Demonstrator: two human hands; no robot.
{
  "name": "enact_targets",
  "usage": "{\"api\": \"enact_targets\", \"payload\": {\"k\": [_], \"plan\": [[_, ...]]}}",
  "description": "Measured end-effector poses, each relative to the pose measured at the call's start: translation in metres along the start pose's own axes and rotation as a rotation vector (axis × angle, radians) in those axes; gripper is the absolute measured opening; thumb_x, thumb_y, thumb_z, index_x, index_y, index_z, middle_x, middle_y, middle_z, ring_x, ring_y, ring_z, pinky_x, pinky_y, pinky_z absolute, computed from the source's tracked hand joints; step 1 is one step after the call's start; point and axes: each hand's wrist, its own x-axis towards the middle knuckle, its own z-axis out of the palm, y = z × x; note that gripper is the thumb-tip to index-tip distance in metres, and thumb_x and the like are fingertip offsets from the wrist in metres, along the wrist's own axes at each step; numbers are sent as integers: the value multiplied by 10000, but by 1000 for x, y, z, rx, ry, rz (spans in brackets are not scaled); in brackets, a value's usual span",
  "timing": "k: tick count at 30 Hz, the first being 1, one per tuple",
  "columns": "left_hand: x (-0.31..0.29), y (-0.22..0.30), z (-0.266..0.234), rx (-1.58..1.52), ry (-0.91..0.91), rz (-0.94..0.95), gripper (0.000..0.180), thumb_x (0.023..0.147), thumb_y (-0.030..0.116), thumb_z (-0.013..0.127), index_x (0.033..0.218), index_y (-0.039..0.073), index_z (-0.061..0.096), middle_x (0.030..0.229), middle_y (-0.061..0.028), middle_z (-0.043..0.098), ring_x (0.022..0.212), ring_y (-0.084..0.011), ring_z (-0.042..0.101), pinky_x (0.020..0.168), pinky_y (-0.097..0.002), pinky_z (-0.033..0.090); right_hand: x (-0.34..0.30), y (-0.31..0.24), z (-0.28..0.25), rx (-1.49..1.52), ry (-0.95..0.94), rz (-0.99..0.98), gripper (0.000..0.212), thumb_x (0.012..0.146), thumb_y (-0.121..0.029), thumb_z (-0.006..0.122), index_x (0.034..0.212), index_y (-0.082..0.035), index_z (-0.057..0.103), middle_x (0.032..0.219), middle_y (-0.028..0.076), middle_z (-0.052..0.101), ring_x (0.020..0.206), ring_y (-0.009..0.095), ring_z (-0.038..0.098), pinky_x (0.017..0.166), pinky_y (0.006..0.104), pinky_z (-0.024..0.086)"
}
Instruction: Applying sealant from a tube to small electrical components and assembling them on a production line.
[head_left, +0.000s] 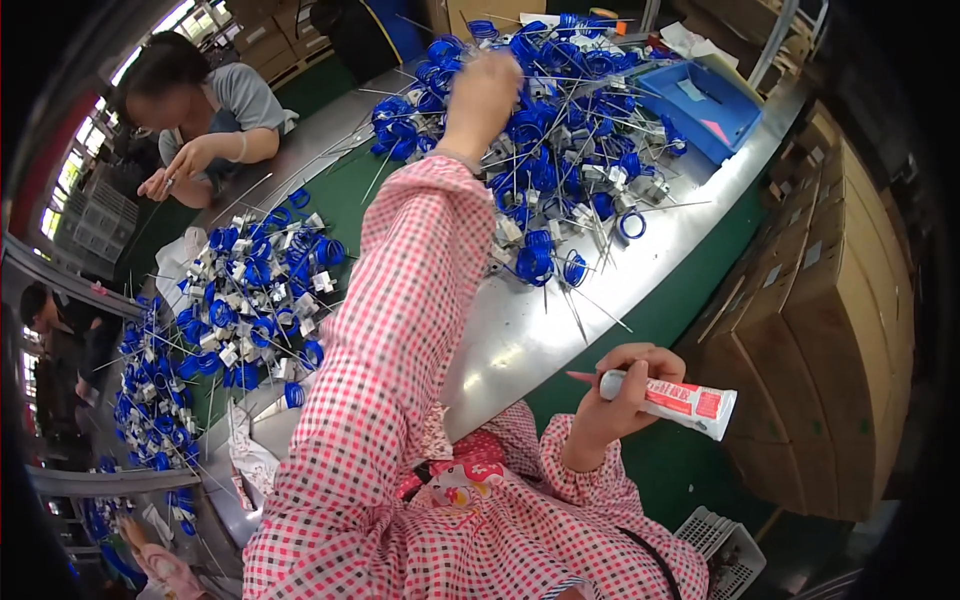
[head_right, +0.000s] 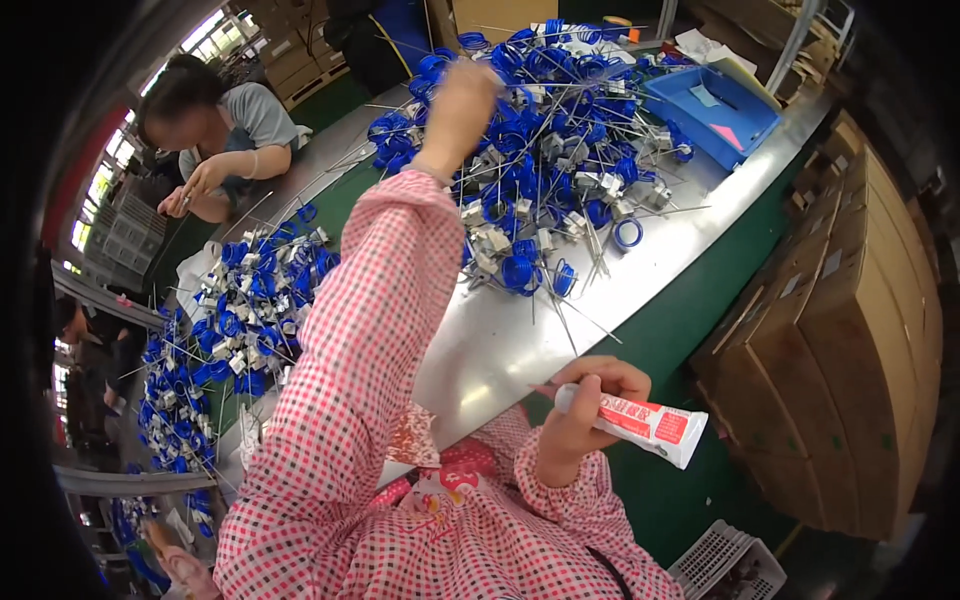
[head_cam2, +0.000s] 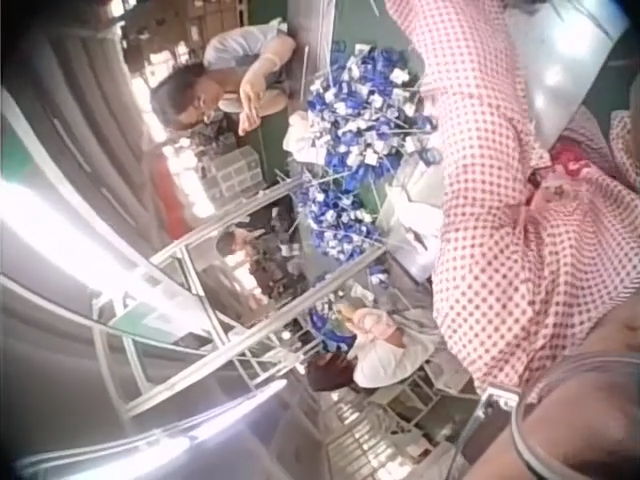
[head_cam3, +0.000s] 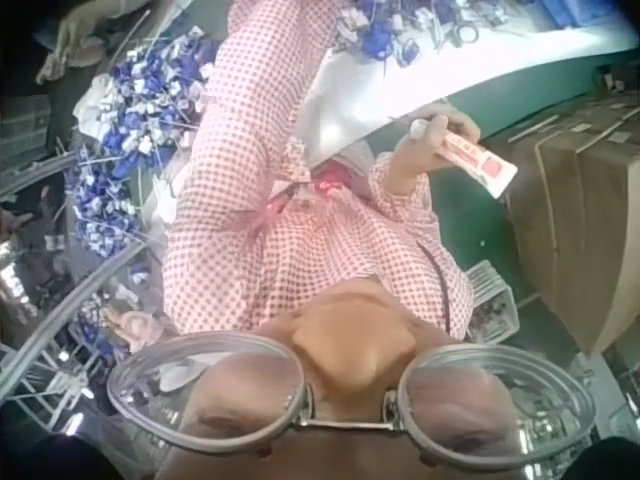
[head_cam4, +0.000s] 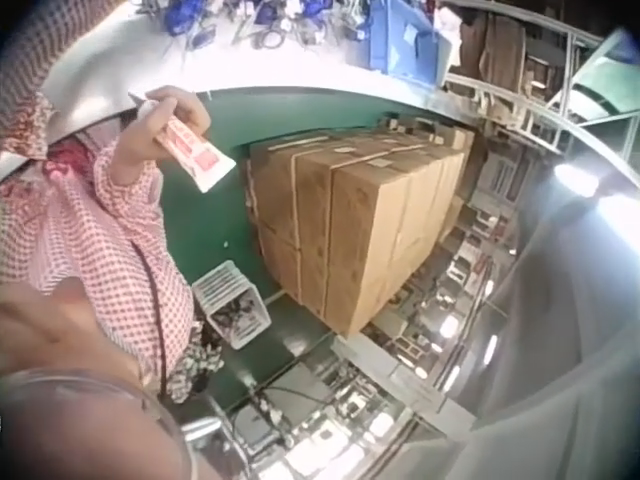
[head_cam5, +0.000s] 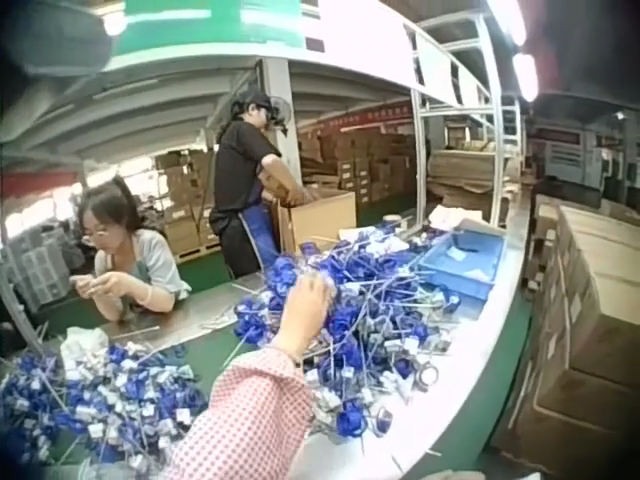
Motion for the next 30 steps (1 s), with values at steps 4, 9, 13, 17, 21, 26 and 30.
{"api": "enact_targets", "payload": {"k": [4, 9, 13, 17, 21, 26, 30], "plan": [[-28, 24, 25, -92, -32, 14, 336, 820, 179, 497, 1141, 84, 479, 1141, -122, 453, 1078, -291, 427, 864, -430, 351, 3, 4, -12, 40, 178, 60, 140, 739, -107, 462, 817, -30, 375, 540, 103, 488, 429, 134, 411, 440, 215, 340], [-60, 37, -39, -51, 1, 45, 385, 773, 196, 550, 1137, 99, 468, 1165, -110, 440, 1097, -289, 405, 866, -458, 350, 8, 1, -4, -35, 182, 199, 421, 867, -435, 342, 902, -18, 379, 518, 77, 458, 415, 107, 383, 331, 179, 254], [-157, 9, -104, -103, -165, 56, 290, 760, 232, 555, 1000, 72, 524, 956, -122, 541, 937, -294, 512, 760, -425, 411, -11, 21, 5, -105, -224, 171, 624, 845, -598, 323, 1054, -11, 354, 525, 51, 491, 421, 81, 381, 320, 187, 288], [-255, -36, -185, -260, -669, -268, 198, 780, 171, 549, 923, 37, 580, 892, -146, 566, 846, -316, 550, 725, -401, 444, -39, 25, 31, -32, -600, 112, 695, 822, -619, 365, 1133, -6, 258, 570, 106, 556, 462, 102, 449, 389, 191, 311], [-307, -92, -216, 89, -76, -561, 118, 749, 74, 512, 840, 17, 561, 817, -153, 553, 843, -314, 536, 700, -415, 437, -65, 26, 47, 143, -767, 170, 573, 846, -511, 436, 1071, -3, 300, 566, 118, 558, 480, 132, 475, 509, 218, 365], [-334, -158, -203, 235, -131, -521, 308, 697, -9, 536, 1000, 46, 530, 987, -120, 524, 929, -301, 507, 753, -376, 452, -80, 7, 63, 124, -938, 265, 182, 820, -184, 444, 879, -33, 360, 578, 117, 566, 488, 118, 465, 508, 230, 365], [-335, -187, -188, 337, -303, -517, 444, 701, -73, 470, 1125, 60, 480, 1018, -111, 508, 942, -277, 500, 816, -360, 441, -89, 0, 57, 11, -1073, 228, 198, 816, -195, 468, 826, -24, 368, 551, 116, 557, 461, 120, 446, 485, 235, 350]]}}
